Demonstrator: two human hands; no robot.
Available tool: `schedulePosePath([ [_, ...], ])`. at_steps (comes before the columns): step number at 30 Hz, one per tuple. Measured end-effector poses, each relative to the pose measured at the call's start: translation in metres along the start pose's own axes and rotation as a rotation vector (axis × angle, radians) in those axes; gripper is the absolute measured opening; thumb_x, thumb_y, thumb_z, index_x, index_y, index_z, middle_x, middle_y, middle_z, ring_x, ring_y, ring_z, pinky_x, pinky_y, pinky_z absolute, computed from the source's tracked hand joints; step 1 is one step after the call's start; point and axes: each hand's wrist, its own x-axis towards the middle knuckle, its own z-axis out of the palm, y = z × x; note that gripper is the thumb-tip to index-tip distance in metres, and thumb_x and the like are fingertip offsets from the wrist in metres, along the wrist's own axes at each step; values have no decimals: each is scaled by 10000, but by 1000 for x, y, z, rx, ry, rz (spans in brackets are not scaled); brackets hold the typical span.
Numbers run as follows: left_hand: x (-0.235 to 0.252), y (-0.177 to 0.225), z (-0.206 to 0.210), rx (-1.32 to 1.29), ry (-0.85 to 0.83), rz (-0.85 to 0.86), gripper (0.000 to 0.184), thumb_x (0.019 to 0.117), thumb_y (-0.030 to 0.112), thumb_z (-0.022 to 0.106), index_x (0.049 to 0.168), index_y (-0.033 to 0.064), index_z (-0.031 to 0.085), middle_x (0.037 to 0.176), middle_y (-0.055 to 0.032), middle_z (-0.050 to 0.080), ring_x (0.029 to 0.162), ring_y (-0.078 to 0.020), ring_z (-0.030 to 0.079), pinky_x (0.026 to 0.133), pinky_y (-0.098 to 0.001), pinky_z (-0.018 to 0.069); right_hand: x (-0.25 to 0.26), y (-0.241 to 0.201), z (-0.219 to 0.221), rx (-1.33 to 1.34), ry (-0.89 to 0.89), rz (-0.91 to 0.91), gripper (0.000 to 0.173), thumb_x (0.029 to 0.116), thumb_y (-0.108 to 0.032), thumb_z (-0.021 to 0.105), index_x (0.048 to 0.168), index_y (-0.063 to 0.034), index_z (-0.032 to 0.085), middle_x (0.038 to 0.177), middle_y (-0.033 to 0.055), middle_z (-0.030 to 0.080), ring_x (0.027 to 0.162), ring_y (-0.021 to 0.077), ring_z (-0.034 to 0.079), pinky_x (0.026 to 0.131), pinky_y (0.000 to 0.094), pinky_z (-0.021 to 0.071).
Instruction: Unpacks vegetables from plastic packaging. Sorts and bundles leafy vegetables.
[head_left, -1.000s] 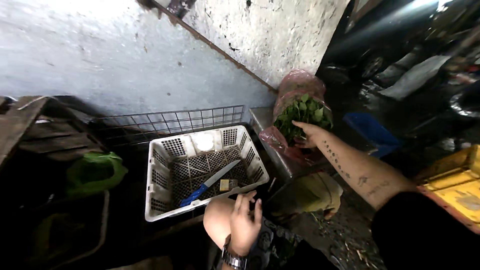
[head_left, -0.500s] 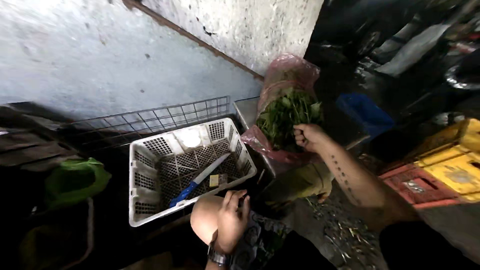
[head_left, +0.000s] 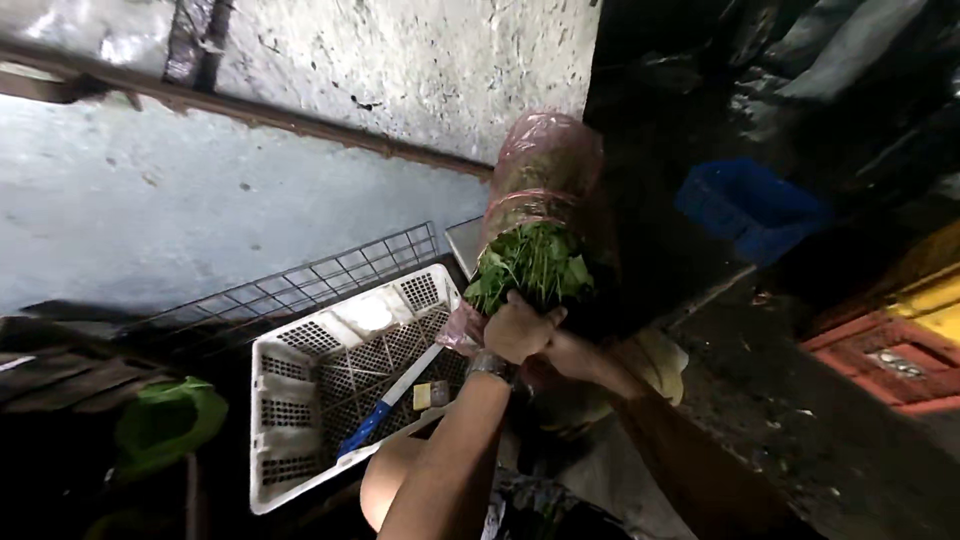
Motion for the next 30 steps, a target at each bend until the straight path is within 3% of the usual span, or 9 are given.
schedulePosePath([
  [2, 13, 13, 11, 124, 4, -71, 941, 888, 658, 637, 1502, 0, 360, 1254, -227, 660, 1155, -397, 665, 929, -601, 546, -18, -6, -35, -232, -212, 34, 345, 1045, -319, 590, 1209, -29, 680, 1087, 170, 696, 998, 276, 677, 915, 516, 538],
  [4, 23, 18, 19, 225, 51, -141, 933, 868, 574, 682, 1505, -11, 332, 1267, -239, 643, 1135, -398, 672, 898, -586, 556, -29, -15, -78, -228, -73, 17, 411, 1056, -408, 553, 1080, -33, 718, 968, 135, 727, 851, 255, 713, 815, 498, 588],
  [8, 32, 20, 27, 272, 50, -159, 761, 896, 428, 664, 1486, 20, 409, 1266, -214, 657, 1133, -383, 674, 897, -592, 552, 46, -18, -148, -376, 567, -73, 381, 1043, -378, 596, 1319, -123, 658, 1258, 140, 671, 1132, 305, 666, 992, 561, 528],
  [12, 27, 29, 4, 284, 20, -127, 546, 918, 425, 630, 1343, 84, 596, 1298, -187, 650, 1166, -373, 657, 901, -601, 545, 118, -16, -173, -610, 484, -220, 219, 1030, -220, 621, 1150, -92, 752, 1201, 194, 676, 1169, 371, 636, 1013, 570, 499],
  [16, 34, 22, -22, 108, -45, -55, 441, 938, 346, 652, 1229, 16, 623, 1181, -215, 674, 1102, -369, 672, 904, -595, 542, 124, -31, -186, -497, 408, -134, 295, 1087, -207, 497, 1209, -11, 681, 1193, 230, 682, 1167, 385, 644, 1012, 596, 486],
  [19, 36, 24, -26, 21, -95, -9, 400, 952, 275, 631, 1251, 15, 574, 1080, -183, 678, 958, -309, 701, 813, -524, 580, 141, -24, -183, -442, 356, -52, 438, 1134, -318, 351, 1258, 42, 568, 1210, 277, 629, 1166, 422, 625, 984, 615, 484],
  [22, 27, 26, -17, 18, -79, -1, 504, 970, 267, 620, 1380, 9, 481, 1209, -212, 655, 1091, -347, 679, 910, -553, 556, 164, -23, -194, -384, 435, -119, 574, 1082, -466, 479, 1025, 82, 642, 983, 269, 651, 947, 420, 655, 858, 636, 503],
  [25, 7, 23, 0, 52, -37, -40, 554, 1006, 257, 575, 1473, 33, 378, 1226, -214, 658, 1101, -366, 688, 907, -551, 567, 181, -41, -224, -398, 512, -101, 570, 1072, -457, 511, 1007, 89, 660, 1006, 278, 664, 981, 421, 664, 899, 629, 496],
  [30, -11, 8, 4, 34, 41, -44, 491, 1008, 247, 564, 1439, 61, 421, 1134, -186, 688, 1028, -354, 713, 853, -544, 587, 216, -69, -245, -511, 538, -40, 541, 1066, -471, 509, 1048, 36, 697, 1110, 267, 680, 1095, 440, 651, 941, 670, 478],
])
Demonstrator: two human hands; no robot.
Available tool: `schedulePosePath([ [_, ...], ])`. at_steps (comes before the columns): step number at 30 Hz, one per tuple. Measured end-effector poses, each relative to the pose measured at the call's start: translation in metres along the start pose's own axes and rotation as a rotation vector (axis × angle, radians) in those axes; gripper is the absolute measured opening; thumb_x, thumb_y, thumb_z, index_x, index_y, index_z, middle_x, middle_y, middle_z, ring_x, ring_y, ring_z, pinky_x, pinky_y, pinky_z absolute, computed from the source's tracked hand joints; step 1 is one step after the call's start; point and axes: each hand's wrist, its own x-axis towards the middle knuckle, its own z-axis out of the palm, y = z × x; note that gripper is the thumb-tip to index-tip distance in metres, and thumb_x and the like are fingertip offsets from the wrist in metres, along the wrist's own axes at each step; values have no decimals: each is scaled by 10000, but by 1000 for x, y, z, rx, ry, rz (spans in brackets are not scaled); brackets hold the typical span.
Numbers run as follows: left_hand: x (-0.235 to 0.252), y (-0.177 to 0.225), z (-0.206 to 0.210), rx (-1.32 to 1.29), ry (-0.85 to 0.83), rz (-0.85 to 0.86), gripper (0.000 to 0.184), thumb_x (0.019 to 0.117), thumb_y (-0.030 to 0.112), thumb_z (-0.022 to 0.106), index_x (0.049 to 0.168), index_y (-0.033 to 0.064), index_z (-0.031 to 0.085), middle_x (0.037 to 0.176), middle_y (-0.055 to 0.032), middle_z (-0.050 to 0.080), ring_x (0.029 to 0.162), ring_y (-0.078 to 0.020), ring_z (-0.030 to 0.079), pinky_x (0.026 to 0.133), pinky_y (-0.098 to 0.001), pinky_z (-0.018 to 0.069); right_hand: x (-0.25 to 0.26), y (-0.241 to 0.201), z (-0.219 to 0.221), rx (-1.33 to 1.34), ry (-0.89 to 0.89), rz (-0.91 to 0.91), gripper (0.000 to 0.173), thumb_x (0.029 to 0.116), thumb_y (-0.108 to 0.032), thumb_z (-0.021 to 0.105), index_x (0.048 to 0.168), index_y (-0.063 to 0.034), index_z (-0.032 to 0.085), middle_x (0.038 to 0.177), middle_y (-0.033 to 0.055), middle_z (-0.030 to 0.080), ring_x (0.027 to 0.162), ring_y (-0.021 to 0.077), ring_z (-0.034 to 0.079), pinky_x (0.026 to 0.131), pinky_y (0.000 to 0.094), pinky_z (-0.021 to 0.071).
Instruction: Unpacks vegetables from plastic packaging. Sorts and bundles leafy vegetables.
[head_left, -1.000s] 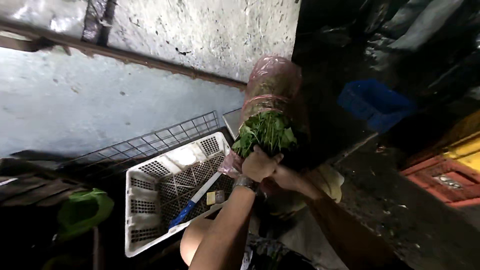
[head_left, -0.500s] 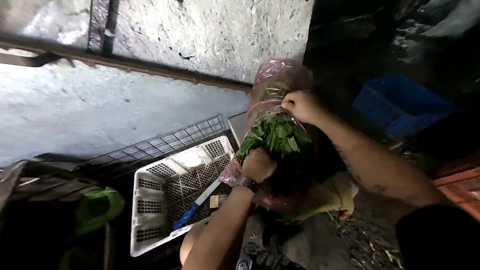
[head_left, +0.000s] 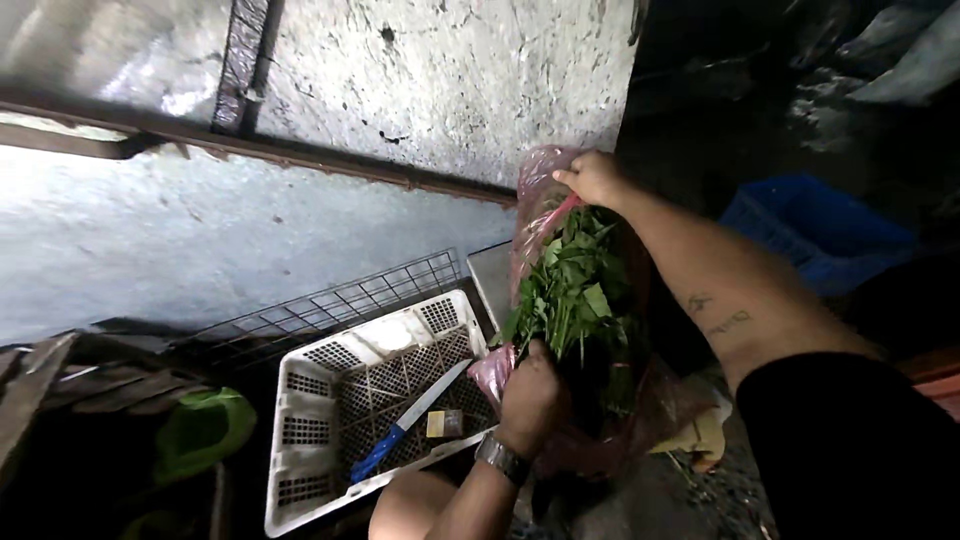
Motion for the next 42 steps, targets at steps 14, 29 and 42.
schedulePosePath([
  [14, -14, -26, 12, 138, -29, 32, 529, 964, 210, 640, 1437, 73, 449, 1135, -176, 699, 974, -365, 722, 822, -547, 590, 18, 82, 28, 49, 30, 184, 550, 1078, -431, 497, 1152, 83, 679, 1246, 322, 639, 1225, 480, 594, 1027, 677, 429],
  [29, 19, -71, 33, -113, -25, 205, 608, 964, 271, 680, 1477, 66, 426, 1194, -169, 686, 1061, -308, 707, 932, -521, 579, 19, 118, -26, 94, 263, 284, 611, 1064, -526, 455, 1212, 28, 666, 1261, 299, 638, 1213, 473, 602, 996, 690, 461],
  [42, 14, -13, -32, -269, -91, 356, 363, 946, 154, 660, 1276, 25, 581, 1020, -144, 688, 937, -259, 689, 853, -492, 571, -235, 104, -6, 941, 599, 379, 648, 1061, -587, 404, 1525, -135, 434, 1491, 38, 533, 1345, 174, 542, 1099, 400, 481],
])
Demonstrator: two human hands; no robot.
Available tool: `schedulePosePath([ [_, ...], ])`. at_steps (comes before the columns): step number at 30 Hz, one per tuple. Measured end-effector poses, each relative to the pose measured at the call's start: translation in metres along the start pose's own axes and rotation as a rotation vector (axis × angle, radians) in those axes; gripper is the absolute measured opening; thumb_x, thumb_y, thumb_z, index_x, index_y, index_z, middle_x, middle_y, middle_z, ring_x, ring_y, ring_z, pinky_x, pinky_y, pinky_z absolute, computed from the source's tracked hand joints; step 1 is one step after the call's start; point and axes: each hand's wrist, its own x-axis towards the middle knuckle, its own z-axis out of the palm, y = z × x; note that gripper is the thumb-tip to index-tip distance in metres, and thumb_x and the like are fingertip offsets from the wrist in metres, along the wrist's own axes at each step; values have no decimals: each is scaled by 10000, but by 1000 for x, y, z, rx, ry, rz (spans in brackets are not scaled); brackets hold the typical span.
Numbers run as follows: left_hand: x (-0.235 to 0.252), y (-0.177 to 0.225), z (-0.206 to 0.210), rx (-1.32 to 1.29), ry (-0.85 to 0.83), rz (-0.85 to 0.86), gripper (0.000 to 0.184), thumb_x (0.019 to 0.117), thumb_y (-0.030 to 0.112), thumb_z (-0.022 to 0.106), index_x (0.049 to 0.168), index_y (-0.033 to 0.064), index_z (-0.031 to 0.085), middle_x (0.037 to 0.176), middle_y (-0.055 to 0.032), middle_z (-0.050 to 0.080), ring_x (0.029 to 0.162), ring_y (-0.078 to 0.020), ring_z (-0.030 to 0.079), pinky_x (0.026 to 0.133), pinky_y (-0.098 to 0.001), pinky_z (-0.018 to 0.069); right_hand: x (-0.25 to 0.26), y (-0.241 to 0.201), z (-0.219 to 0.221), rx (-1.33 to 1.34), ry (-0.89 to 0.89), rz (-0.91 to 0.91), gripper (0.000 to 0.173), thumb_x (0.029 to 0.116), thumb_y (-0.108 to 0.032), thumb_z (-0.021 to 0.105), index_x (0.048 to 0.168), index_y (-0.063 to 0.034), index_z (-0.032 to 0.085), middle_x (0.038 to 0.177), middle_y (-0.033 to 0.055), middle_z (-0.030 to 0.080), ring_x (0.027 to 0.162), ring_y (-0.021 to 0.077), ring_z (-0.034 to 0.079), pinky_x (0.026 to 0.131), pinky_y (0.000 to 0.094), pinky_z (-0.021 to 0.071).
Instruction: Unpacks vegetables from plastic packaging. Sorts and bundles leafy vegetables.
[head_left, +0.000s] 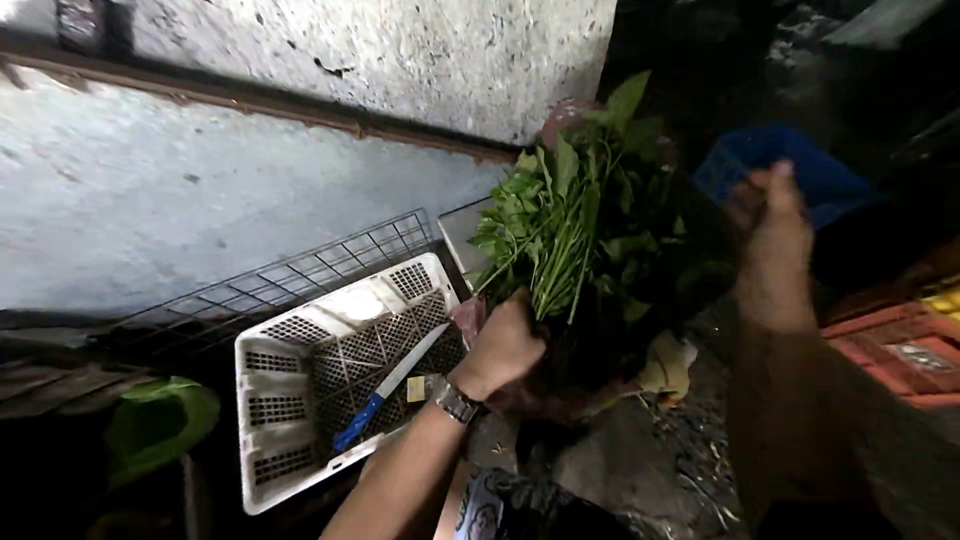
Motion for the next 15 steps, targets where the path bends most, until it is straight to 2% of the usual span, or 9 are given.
schedulePosePath([
  [2, -1, 13, -3, 34, -9, -9, 341, 954, 141, 667, 1268, 40, 582, 1018, -140, 692, 944, -264, 693, 851, -508, 574, -71, 18, 0, -22, 74, -128, 671, 1049, -437, 524, 1574, -75, 317, 1525, 99, 471, 1345, 160, 519, 1085, 362, 488],
  [3, -4, 19, -5, 48, -4, -9, 337, 960, 141, 675, 1268, 42, 582, 1017, -143, 694, 943, -268, 695, 847, -516, 573, -98, 31, 10, -108, 24, -197, 843, 980, -395, 634, 1606, -27, 205, 1581, 175, 380, 1403, 195, 459, 1129, 370, 454],
  [5, -10, 27, -7, 99, 9, -2, 327, 966, 157, 685, 1258, 54, 578, 992, -138, 690, 911, -271, 695, 804, -525, 579, -129, 64, 32, -292, -85, -159, 1235, 799, -483, 833, 1650, -63, 42, 1670, 256, 169, 1518, 344, 292, 1197, 509, 363],
  [6, -13, 27, -6, 130, 20, 9, 321, 969, 173, 684, 1251, 63, 576, 977, -131, 687, 892, -270, 693, 783, -525, 582, -133, 77, 39, -327, -98, -61, 1304, 760, -469, 874, 1662, -114, 2, 1694, 237, 106, 1541, 375, 235, 1207, 555, 332],
  [8, -16, 25, -9, 168, 56, 13, 327, 969, 187, 683, 1260, 79, 581, 980, -128, 689, 888, -277, 694, 773, -543, 579, -134, 96, 43, -268, -65, 86, 1101, 881, -288, 812, 1658, -108, 53, 1668, 215, 230, 1496, 331, 347, 1190, 503, 373],
  [9, -16, 21, -13, 161, 71, 10, 330, 966, 181, 685, 1268, 84, 591, 987, -130, 694, 881, -278, 695, 766, -548, 578, -136, 102, 43, -209, -14, 141, 897, 946, -218, 747, 1625, -52, 185, 1569, 218, 406, 1394, 278, 487, 1136, 441, 449],
  [11, -15, 4, -27, 95, 60, 25, 317, 973, 157, 681, 1269, 79, 595, 968, -123, 694, 808, -246, 688, 711, -494, 590, -141, 110, 40, -136, 97, 221, 409, 1019, -124, 618, 1353, 101, 546, 1238, 224, 653, 1113, 190, 648, 993, 350, 533],
  [12, -15, -7, -35, 44, 42, 40, 311, 981, 144, 672, 1276, 82, 594, 942, -111, 692, 741, -218, 672, 658, -442, 587, -142, 110, 37, -115, 127, 268, 300, 1048, -107, 559, 1221, 130, 619, 1121, 200, 681, 1007, 136, 651, 932, 307, 535],
  [15, -22, -24, -52, -75, 11, 23, 259, 993, 90, 619, 1251, 86, 596, 856, -83, 645, 594, -146, 565, 518, -314, 490, -138, 119, 27, 68, 149, 342, 278, 1073, -80, 485, 1232, 128, 579, 1085, 159, 653, 942, 96, 637, 872, 271, 550],
])
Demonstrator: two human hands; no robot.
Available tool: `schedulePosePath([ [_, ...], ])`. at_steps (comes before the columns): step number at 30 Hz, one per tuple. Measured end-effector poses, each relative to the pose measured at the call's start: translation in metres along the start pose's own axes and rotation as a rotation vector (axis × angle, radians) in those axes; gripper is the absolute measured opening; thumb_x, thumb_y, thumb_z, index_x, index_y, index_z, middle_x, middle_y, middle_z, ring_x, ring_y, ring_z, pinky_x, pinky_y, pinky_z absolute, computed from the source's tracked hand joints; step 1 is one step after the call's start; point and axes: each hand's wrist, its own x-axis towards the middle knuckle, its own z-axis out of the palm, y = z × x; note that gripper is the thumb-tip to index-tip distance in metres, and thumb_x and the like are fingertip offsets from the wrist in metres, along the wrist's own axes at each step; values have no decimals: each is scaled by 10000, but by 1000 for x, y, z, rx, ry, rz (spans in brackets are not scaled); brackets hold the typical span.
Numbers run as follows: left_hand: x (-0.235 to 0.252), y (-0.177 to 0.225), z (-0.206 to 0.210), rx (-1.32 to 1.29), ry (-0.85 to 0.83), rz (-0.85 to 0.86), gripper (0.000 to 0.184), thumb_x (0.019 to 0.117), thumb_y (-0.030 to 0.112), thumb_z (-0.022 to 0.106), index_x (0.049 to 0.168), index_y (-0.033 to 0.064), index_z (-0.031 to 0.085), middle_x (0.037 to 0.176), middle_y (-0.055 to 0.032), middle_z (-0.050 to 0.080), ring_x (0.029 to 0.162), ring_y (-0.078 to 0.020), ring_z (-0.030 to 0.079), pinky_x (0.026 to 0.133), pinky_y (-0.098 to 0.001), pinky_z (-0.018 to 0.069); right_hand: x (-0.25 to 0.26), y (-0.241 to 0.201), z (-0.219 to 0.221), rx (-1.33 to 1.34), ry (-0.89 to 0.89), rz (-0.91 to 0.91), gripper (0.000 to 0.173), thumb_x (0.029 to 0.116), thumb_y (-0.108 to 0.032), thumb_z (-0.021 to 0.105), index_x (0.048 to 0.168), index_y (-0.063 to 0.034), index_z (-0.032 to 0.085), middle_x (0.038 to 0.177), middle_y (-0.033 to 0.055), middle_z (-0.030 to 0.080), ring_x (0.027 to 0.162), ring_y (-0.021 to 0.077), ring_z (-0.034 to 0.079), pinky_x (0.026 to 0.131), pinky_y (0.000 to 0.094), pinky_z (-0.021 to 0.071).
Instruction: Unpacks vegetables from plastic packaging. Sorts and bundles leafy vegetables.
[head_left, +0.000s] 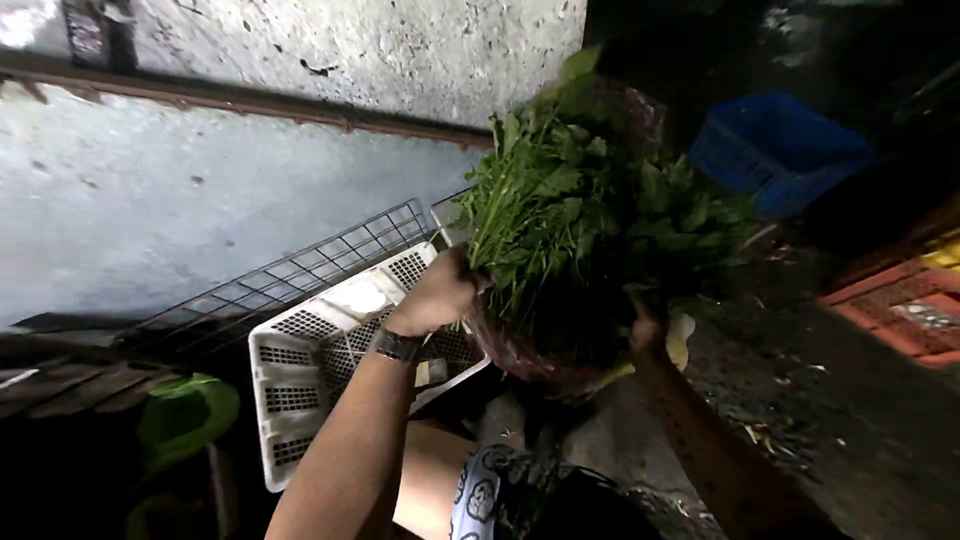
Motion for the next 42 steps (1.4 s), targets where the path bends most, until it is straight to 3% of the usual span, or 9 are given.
schedulePosePath([
  [5, 7, 22, -16, -4, 12, 13, 202, 987, 47, 621, 1188, 73, 614, 802, -50, 644, 546, -115, 542, 480, -269, 460, 0, 2, 8, 103, 19, -99, 207, 1051, -72, 494, 1140, 82, 600, 954, 78, 661, 847, 70, 654, 797, 255, 581],
  [8, 18, 18, -30, -24, -19, 33, 183, 984, 65, 627, 1165, 45, 615, 811, -65, 645, 568, -138, 560, 512, -311, 495, 0, -21, 21, -152, 1, -121, 309, 1080, -143, 497, 1233, 101, 606, 1130, 189, 652, 1029, 167, 625, 940, 331, 529],
  [11, 13, 9, -42, -22, 12, -1, 196, 995, 86, 622, 1188, 55, 604, 812, -65, 641, 555, -138, 561, 497, -305, 501, 34, -25, 35, -385, -67, -335, 319, 1060, -109, 520, 1292, 84, 626, 1296, 296, 622, 1235, 377, 599, 1067, 515, 473],
  [17, -11, -9, -73, -48, 88, -60, 110, 1032, 106, 586, 1141, 101, 605, 713, -35, 594, 474, -116, 498, 426, -255, 440, 91, -32, 66, -137, -143, -155, 521, 955, -154, 711, 1415, 3, 523, 1311, 184, 631, 1174, 242, 631, 1033, 453, 515],
  [26, -14, -30, -103, -77, 88, -107, 91, 1030, 91, 575, 1113, 108, 610, 694, -28, 580, 444, -93, 465, 398, -222, 412, 87, -26, 49, -346, -205, -190, 364, 1036, -208, 592, 1304, 38, 590, 1217, 238, 644, 1108, 301, 635, 970, 490, 522],
  [32, -28, -40, -133, -53, 105, -93, 83, 994, 115, 601, 1068, 108, 637, 689, -46, 608, 446, -119, 490, 401, -255, 427, 92, -24, 52, -438, -164, -56, 441, 1039, -280, 610, 1332, 44, 552, 1182, 255, 642, 1022, 342, 654, 908, 533, 539],
  [35, -42, -47, -142, -76, 125, -112, 92, 974, 99, 604, 1061, 109, 634, 681, -45, 612, 433, -119, 490, 396, -260, 446, 95, -21, 57, -413, -145, -47, 397, 1024, -272, 631, 1261, 43, 584, 1059, 212, 654, 873, 279, 666, 790, 481, 581],
  [39, -60, -44, -148, -121, 158, -185, 113, 966, 21, 556, 1033, 89, 616, 668, -51, 596, 438, -113, 502, 406, -248, 461, 89, -24, 54, -352, -207, -121, 460, 1025, -259, 631, 1379, 14, 521, 1188, 201, 646, 1005, 260, 666, 883, 472, 572],
  [42, -72, -47, -147, -151, 216, -224, 136, 991, -30, 509, 963, 72, 594, 619, -40, 573, 419, -98, 499, 404, -228, 465, 89, -19, 57, -313, -204, -236, 369, 1015, -190, 629, 1302, 32, 562, 1072, 164, 661, 894, 194, 669, 798, 407, 588],
])
